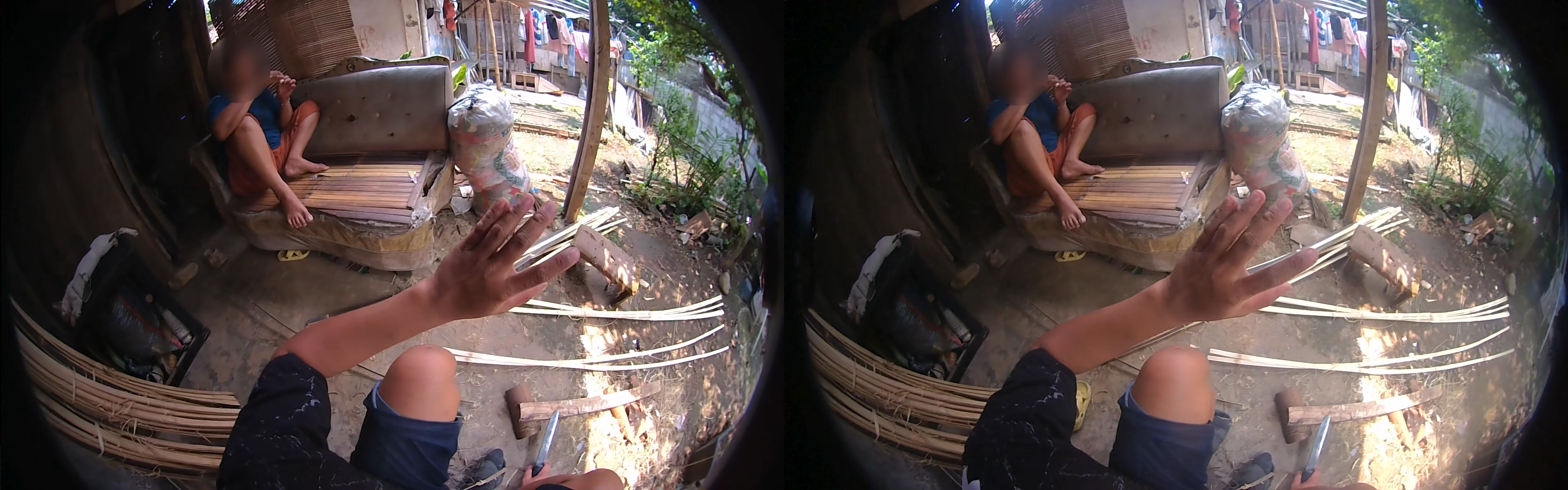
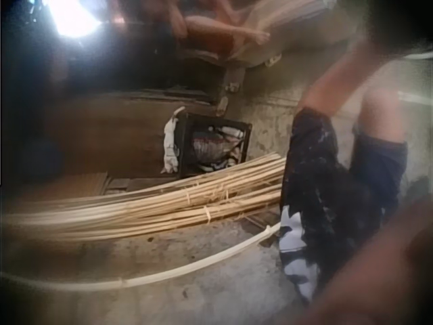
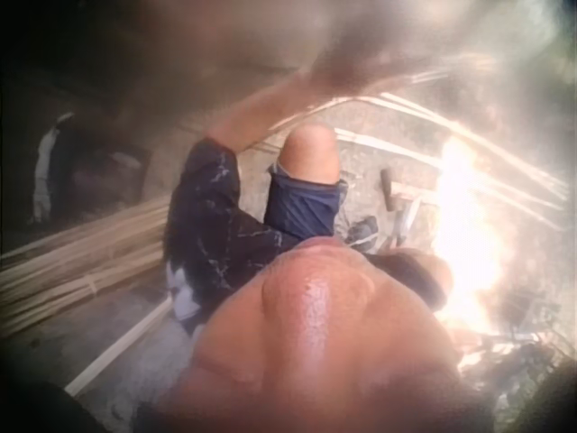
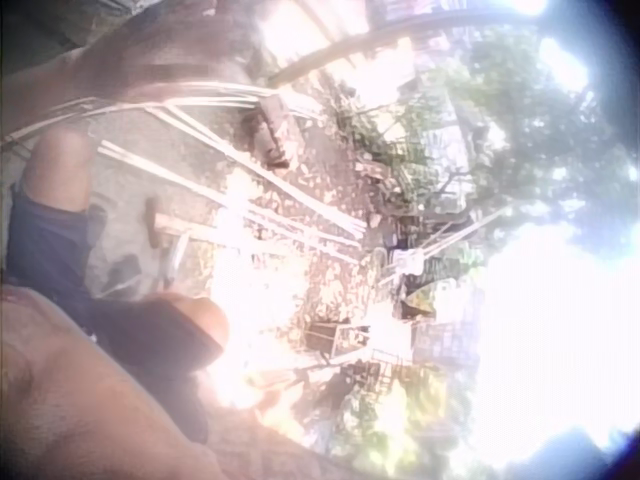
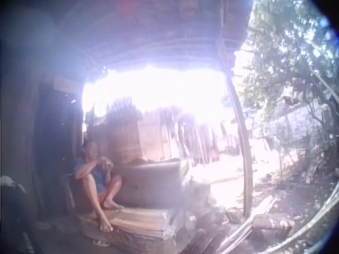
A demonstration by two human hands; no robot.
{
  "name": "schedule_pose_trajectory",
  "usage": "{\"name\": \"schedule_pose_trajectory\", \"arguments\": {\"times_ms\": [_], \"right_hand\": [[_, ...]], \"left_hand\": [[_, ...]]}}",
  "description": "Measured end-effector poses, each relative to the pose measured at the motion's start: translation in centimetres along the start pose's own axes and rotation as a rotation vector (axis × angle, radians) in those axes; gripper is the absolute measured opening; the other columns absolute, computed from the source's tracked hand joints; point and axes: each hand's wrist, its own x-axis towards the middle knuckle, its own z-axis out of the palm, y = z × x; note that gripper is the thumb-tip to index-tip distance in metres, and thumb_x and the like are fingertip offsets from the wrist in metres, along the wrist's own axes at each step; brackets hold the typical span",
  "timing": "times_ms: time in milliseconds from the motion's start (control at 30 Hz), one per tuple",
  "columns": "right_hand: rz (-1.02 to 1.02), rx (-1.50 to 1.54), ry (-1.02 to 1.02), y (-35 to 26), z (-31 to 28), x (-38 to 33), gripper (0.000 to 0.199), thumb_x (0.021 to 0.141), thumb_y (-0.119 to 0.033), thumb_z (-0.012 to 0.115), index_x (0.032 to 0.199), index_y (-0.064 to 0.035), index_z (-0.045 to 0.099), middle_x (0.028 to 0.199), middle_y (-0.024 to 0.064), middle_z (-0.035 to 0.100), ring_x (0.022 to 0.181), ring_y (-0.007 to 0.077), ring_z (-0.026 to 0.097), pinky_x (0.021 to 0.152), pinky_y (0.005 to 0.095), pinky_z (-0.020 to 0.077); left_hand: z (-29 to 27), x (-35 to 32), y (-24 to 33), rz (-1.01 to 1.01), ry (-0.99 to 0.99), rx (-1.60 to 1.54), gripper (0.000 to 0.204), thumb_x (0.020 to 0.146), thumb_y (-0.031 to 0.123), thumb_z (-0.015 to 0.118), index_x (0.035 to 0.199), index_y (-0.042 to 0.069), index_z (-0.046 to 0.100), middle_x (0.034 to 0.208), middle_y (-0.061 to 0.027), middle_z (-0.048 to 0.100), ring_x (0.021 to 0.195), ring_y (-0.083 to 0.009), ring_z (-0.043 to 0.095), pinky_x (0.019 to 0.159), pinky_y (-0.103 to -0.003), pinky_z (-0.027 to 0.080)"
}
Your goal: The person uses a machete to split long bamboo strips into thinner pieces. They repeatedly strike the bamboo against a wooden block to separate the layers and then place the finished strips on a pile.
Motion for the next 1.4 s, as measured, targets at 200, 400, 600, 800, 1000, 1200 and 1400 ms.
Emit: {"name": "schedule_pose_trajectory", "arguments": {"times_ms": [200, 400, 600, 800, 1000, 1200, 1400], "right_hand": [[-0.001, 0.009, 0.008, 0.5, 0.4, -0.2, 0.050, 0.082, -0.025, 0.071, 0.122, 0.0008, 0.053, 0.108, 0.0256, 0.059, 0.100, 0.0457, 0.058, 0.084, 0.0509, 0.0466], [-0.005, 0.005, 0.027, 1.0, 0.4, -0.2, 0.050, 0.082, -0.024, 0.072, 0.121, 0.0007, 0.053, 0.107, 0.0255, 0.059, 0.099, 0.0458, 0.058, 0.084, 0.0510, 0.0467], [0.004, 0.016, 0.069, 1.4, 0.8, 0.0, 0.050, 0.081, -0.023, 0.072, 0.121, 0.0006, 0.053, 0.107, 0.0253, 0.059, 0.098, 0.0459, 0.058, 0.083, 0.0511, 0.0468], [0.016, 0.004, 0.114, 1.9, 2.1, 0.2, 0.049, 0.081, -0.022, 0.073, 0.120, 0.0005, 0.053, 0.106, 0.0252, 0.059, 0.097, 0.0460, 0.058, 0.082, 0.0512, 0.0470], [0.012, 0.033, 0.168, 3.3, 4.6, -0.9, 0.049, 0.080, -0.021, 0.073, 0.120, 0.0004, 0.053, 0.105, 0.0250, 0.060, 0.096, 0.0461, 0.058, 0.082, 0.0513, 0.0471], [0.014, 0.011, 0.288, 8.2, 5.3, -2.0, 0.043, 0.081, -0.020, 0.073, 0.115, -0.0011, 0.054, 0.102, 0.0249, 0.059, 0.096, 0.0462, 0.058, 0.080, 0.0521, 0.0470], [0.040, 0.085, 0.187, 5.7, 3.1, -1.4, 0.038, 0.086, -0.024, 0.070, 0.115, -0.0027, 0.057, 0.102, 0.0247, 0.062, 0.096, 0.0450, 0.060, 0.083, 0.0496, 0.0478]], "left_hand": [[-1.1, -3.3, 2.3, -0.169, -0.250, -0.064, 0.074, 0.092, 0.053, 0.061, 0.153, 0.020, 0.036, 0.155, -0.0255, 0.030, 0.144, -0.0461, 0.025, 0.118, -0.062, 0.015], [-2.6, -10.1, 7.4, -0.443, -0.706, -0.594, 0.067, 0.097, 0.054, 0.053, 0.144, 0.007, 0.046, 0.139, -0.0249, 0.050, 0.132, -0.0415, 0.045, 0.116, -0.056, 0.025], [-4.9, -12.9, 8.5, -0.591, -0.507, -0.757, 0.053, 0.094, 0.042, 0.062, 0.124, -0.002, 0.062, 0.122, -0.0207, 0.064, 0.118, -0.0357, 0.058, 0.103, -0.045, 0.043], [-5.9, -13.1, 9.6, -0.688, -0.308, -0.631, 0.036, 0.089, 0.029, 0.070, 0.111, 0.001, 0.069, 0.112, -0.0191, 0.069, 0.107, -0.0339, 0.065, 0.097, -0.044, 0.049], [-5.5, -13.3, 9.2, -0.648, -0.103, -0.610, 0.021, 0.085, 0.018, 0.072, 0.098, 0.001, 0.072, 0.090, -0.0139, 0.073, 0.083, -0.0306, 0.071, 0.081, -0.039, 0.057], [-2.4, -9.0, 5.9, -0.796, -0.120, -0.795, 0.016, 0.092, 0.012, 0.066, 0.093, -0.003, 0.073, 0.075, -0.0124, 0.070, 0.064, -0.0162, 0.066, 0.060, -0.027, 0.052], [8.9, -4.4, 1.6, -0.798, -0.754, -1.011, 0.030, 0.095, 0.024, 0.063, 0.111, -0.001, 0.068, 0.084, -0.0119, 0.069, 0.074, -0.0159, 0.065, 0.070, -0.030, 0.052]]}}
